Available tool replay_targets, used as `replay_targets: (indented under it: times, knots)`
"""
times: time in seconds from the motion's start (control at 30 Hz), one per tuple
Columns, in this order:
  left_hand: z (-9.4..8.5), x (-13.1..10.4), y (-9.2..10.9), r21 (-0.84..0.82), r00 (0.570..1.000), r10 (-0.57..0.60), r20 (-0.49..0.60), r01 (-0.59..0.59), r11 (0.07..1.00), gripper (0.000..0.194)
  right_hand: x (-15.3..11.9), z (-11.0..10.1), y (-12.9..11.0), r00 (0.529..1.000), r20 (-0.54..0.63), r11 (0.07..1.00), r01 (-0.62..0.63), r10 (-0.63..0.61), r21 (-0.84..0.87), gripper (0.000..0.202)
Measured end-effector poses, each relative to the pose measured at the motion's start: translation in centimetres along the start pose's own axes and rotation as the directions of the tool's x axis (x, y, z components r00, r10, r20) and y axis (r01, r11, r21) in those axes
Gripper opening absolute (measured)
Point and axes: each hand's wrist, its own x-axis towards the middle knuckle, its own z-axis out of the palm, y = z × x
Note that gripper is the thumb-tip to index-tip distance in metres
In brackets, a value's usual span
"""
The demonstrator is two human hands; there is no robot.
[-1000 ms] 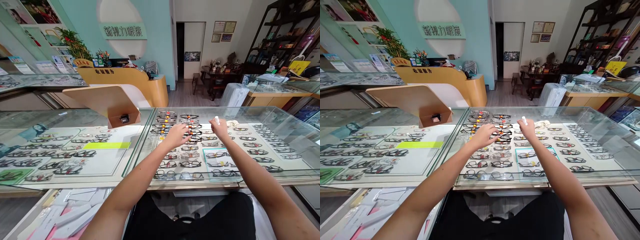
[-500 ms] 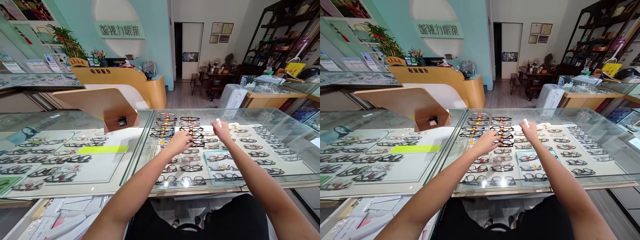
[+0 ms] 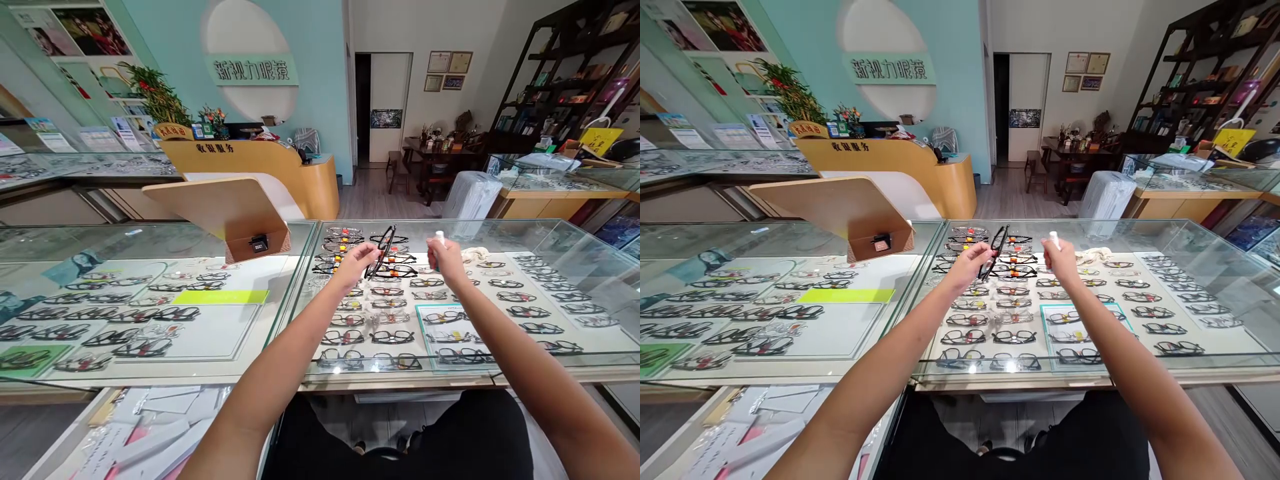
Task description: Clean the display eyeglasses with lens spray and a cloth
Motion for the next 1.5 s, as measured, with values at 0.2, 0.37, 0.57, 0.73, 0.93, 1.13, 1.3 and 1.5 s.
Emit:
replay_targets:
  times: [0.2,0.37,0.57,0.73,0.93,1.13,1.3,1.5]
  knots:
    - [-0.9,-0.1,1.1,-0.346,0.995,-0.096,-0.021,0.083,0.935,0.066,-2.6,7.9,-0.8,0.969,0.225,0.994,0.082,-0.097,0.074,0.039]
    - [-0.7,-1.1,2.6,-0.422,0.986,-0.126,0.111,0.162,0.892,0.057,-3.6,8.3,0.3,0.965,0.149,0.977,0.215,-0.215,0.016,0.049]
    - [0.6,-2.2,2.5,-0.360,0.939,-0.147,0.310,0.259,0.896,0.050,-2.9,6.1,0.1,0.954,0.193,0.973,0.232,-0.230,0.012,0.052]
    - [1.3,-2.3,2.3,-0.286,0.923,-0.162,0.350,0.270,0.919,0.050,-3.7,7.0,-0.4,0.925,0.345,0.986,0.129,-0.159,0.107,0.049]
    - [2.1,-2.6,2.7,-0.246,0.948,-0.151,0.280,0.223,0.943,0.059,-4.0,7.4,-0.1,0.929,0.334,0.987,0.138,-0.160,0.087,0.044]
    - [1.5,-1.9,2.1,-0.234,0.993,-0.045,-0.108,0.018,0.972,0.057,-4.6,6.8,-0.7,0.957,0.139,0.967,0.251,-0.255,0.048,0.033]
    - [1.2,-1.3,1.8,-0.132,0.970,0.021,-0.242,-0.054,0.990,0.057,-5.4,7.2,-1.2,0.923,0.265,0.958,0.285,-0.280,0.017,0.035]
    - [1.5,-1.4,1.9,0.002,0.966,0.077,-0.246,-0.079,0.997,0.054,-5.1,7.5,-0.8,0.932,0.254,0.964,0.264,-0.260,0.019,0.048]
